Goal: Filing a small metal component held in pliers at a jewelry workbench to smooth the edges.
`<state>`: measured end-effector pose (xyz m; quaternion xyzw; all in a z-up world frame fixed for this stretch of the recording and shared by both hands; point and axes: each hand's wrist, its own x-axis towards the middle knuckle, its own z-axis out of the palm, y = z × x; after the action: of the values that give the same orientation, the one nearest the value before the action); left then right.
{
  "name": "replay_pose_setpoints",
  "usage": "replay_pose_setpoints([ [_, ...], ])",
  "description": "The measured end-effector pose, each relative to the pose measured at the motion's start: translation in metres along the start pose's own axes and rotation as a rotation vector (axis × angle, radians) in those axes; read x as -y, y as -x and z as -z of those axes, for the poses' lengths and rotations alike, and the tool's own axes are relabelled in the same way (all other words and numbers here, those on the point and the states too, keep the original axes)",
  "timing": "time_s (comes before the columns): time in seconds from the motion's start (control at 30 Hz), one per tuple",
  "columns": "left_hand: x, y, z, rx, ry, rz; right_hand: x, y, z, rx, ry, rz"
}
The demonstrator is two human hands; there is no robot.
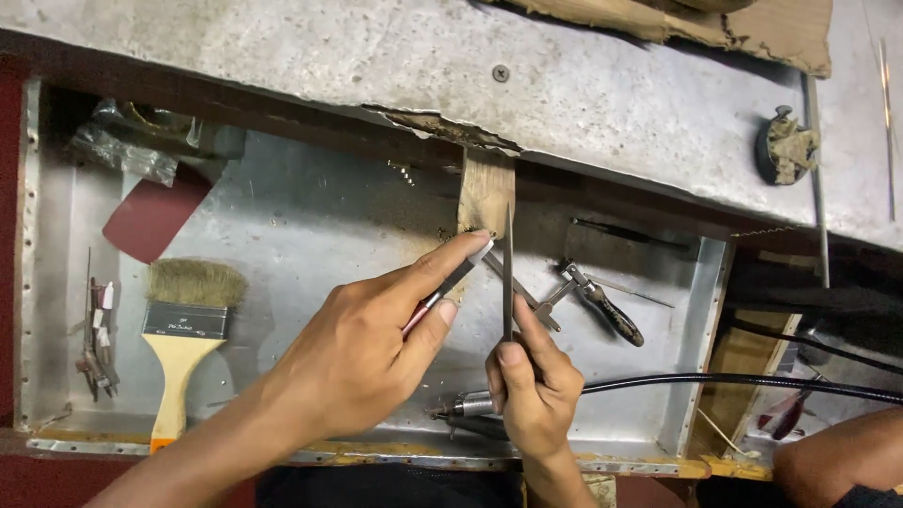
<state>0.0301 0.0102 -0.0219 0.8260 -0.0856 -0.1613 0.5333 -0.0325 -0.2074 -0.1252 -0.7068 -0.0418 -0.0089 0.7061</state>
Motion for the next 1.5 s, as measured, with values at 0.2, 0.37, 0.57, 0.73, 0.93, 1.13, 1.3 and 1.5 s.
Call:
replay_pose_setpoints([
  [0.2,-0.001,-0.003,0.01,0.088,0.04,0.085,-0.005,0.019,-0.006,-0.021,-0.083,-0.034],
  [0.37,-0.005,-0.006,0.02,0.11,0.021,0.107,-0.004,-0.003,-0.023,-0.127,0.062,-0.014],
  [0.57,-0.001,-0.009,0.026,0.087,0.024,0.03,-0.001,0.012,-0.027,-0.108,0.228,0.018],
  [0.73,0.0,-0.007,0.022,0.074,0.011,0.004,0.001,-0.009,-0.033,-0.153,0.184,0.051],
  [0.93,0.003,-0.007,0.024,0.098,0.035,0.018,-0.011,0.014,-0.028,-0.086,0.008,0.095],
  [1.13,-0.001,-0.008,0.024,0.084,-0.004,0.042,-0.002,0.005,-0.039,-0.201,0.387,-0.031],
  [1.3,0.001,-0.006,0.025,0.072,-0.009,-0.011,0.005,-0.005,-0.035,-0.143,0.46,0.03],
  [1.5,-0.003,-0.013,0.032,0.164,-0.048,0.097,-0.014,0.02,-0.015,-0.094,0.152,0.015],
])
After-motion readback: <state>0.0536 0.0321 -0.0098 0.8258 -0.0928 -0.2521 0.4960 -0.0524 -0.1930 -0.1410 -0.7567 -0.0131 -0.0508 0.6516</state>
